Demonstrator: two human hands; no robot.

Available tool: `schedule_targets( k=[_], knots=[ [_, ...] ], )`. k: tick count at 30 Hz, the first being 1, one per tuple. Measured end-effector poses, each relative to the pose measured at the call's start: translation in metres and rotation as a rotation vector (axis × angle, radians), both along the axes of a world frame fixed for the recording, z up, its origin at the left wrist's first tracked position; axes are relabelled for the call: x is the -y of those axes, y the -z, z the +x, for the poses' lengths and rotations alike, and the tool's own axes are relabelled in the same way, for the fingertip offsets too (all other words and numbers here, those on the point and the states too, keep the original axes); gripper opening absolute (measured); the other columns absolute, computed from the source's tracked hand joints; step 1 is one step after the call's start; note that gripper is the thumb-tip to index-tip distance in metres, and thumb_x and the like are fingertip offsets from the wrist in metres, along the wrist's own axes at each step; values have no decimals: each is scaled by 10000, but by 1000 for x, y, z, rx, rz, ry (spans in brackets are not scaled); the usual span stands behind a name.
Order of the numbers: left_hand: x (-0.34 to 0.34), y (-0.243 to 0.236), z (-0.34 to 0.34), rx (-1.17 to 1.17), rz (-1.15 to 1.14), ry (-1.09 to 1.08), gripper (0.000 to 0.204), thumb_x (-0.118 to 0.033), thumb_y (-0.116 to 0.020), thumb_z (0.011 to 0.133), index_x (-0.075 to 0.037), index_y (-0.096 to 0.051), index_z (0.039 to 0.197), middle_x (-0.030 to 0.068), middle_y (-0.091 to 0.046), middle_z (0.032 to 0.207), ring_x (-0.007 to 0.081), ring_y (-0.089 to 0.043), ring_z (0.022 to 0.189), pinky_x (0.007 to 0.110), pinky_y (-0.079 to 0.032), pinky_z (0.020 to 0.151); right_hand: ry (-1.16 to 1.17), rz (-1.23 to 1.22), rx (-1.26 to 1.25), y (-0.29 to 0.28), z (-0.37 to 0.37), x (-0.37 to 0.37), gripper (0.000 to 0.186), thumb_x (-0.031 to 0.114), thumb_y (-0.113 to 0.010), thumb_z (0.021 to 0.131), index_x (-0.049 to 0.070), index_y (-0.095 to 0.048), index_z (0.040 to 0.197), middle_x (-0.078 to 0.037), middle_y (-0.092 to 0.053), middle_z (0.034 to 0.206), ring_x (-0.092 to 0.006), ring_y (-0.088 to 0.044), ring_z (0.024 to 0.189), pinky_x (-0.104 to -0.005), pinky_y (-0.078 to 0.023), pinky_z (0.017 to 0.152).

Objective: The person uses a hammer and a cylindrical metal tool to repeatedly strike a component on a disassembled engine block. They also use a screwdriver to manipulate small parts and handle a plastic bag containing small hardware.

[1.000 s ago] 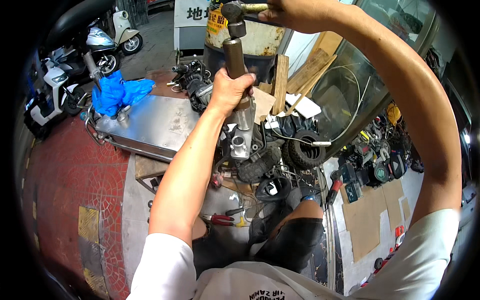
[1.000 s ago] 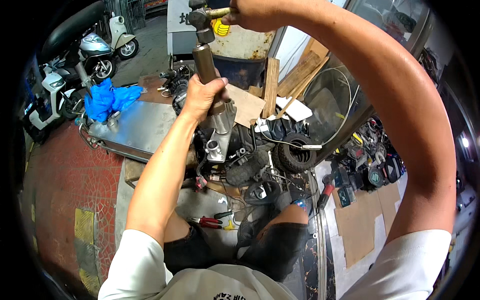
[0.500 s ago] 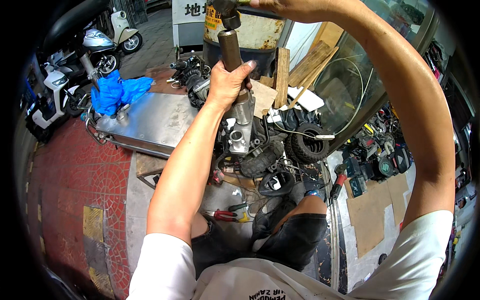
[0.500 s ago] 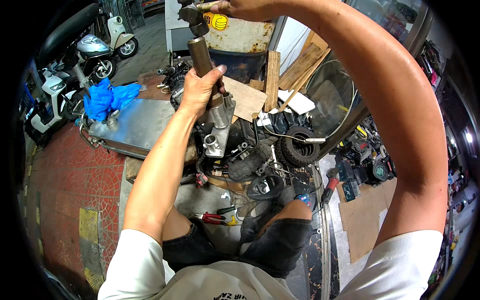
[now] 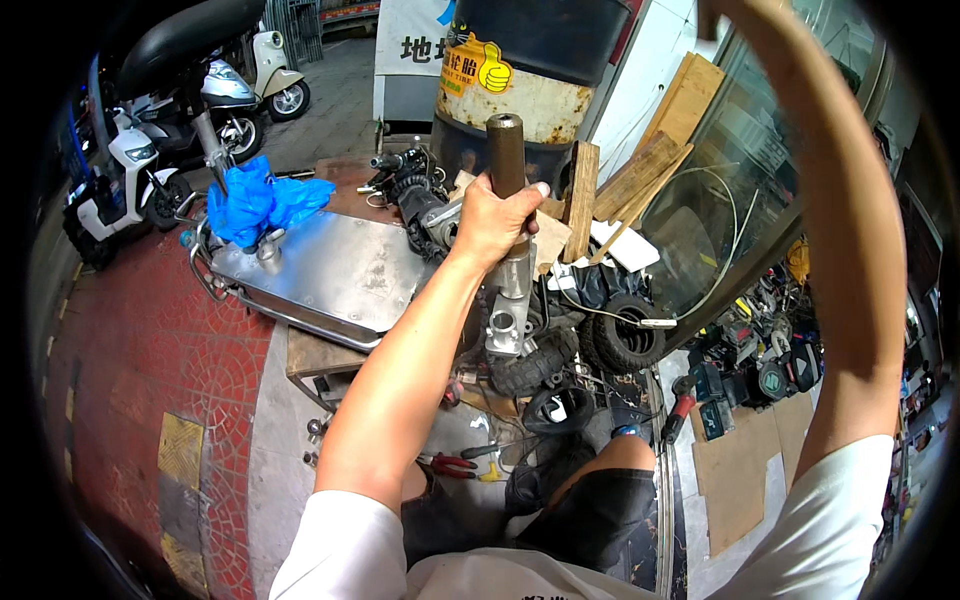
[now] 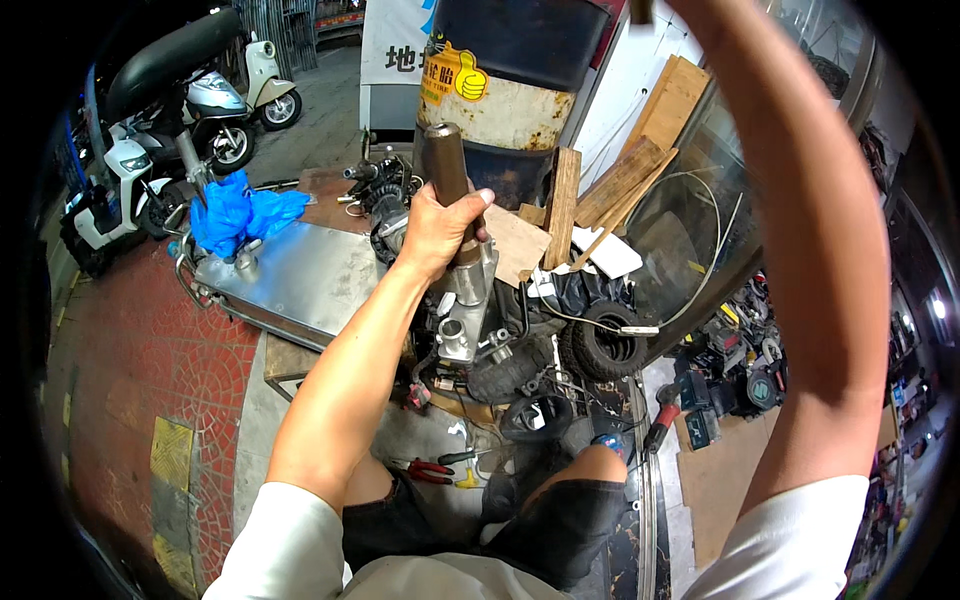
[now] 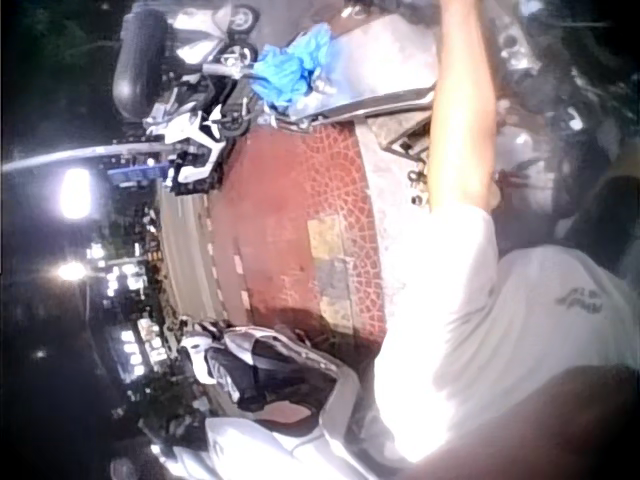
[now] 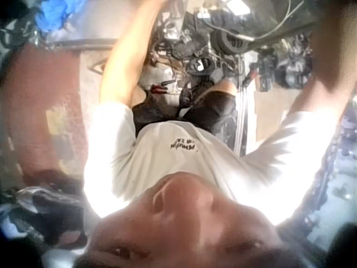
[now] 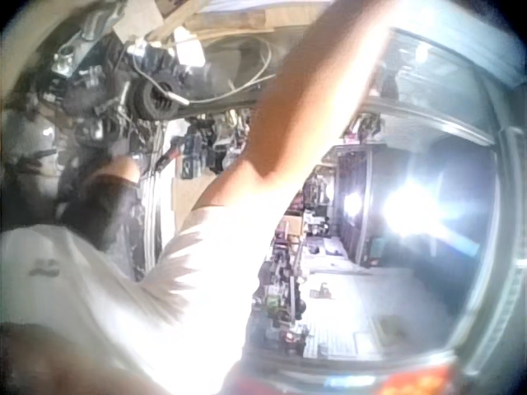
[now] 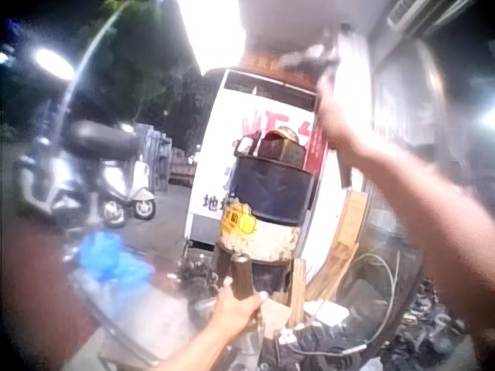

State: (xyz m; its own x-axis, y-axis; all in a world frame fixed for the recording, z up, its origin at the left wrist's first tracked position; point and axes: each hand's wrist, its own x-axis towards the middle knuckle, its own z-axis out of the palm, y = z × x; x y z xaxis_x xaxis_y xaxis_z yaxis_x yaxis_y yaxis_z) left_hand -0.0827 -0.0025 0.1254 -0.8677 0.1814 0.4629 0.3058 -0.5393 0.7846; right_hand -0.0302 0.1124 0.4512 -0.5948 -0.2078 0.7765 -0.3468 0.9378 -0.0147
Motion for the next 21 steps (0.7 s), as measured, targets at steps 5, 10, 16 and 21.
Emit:
schedule_targets(
  k=[5,10,16,21],
  knots=[
    [9,3,2,8,-1,-2,202,-106,-768,896,-51,-574,900,-5,-593,683,105,-598,529,270,-492,487,131,788,338,44,7,4,504,483,-572,1045,22,-774,1023,-192,-730,815,-366,-700,738,-452,-572,736],
    [-13,-5,4,-7,-3,67,232,-150,-796,886,-62,-581,889,6,-610,706,116,-636,568,276,-528,528,-110,539,-15,-64,-26,-57,546,612,-586,1001,89,-736,960,-74,-685,805,-171,-631,643,-368,-536,570],
    [-2,2,3,-11,13,45,189,-103,-764,877,-39,-588,903,3,-608,704,101,-608,546,275,-503,502,38,-93,38,-21,16,17,555,615,-564,1001,76,-677,936,-86,-614,719,-209,-548,572,-367,-465,539],
    [4,2,5,-12,-61,-51,189,-131,-753,841,-23,-605,887,17,-626,714,109,-620,597,294,-506,545,144,763,358,75,-1,12,549,542,-567,1025,21,-732,974,-174,-650,723,-327,-624,664,-428,-516,674]
  ],
)
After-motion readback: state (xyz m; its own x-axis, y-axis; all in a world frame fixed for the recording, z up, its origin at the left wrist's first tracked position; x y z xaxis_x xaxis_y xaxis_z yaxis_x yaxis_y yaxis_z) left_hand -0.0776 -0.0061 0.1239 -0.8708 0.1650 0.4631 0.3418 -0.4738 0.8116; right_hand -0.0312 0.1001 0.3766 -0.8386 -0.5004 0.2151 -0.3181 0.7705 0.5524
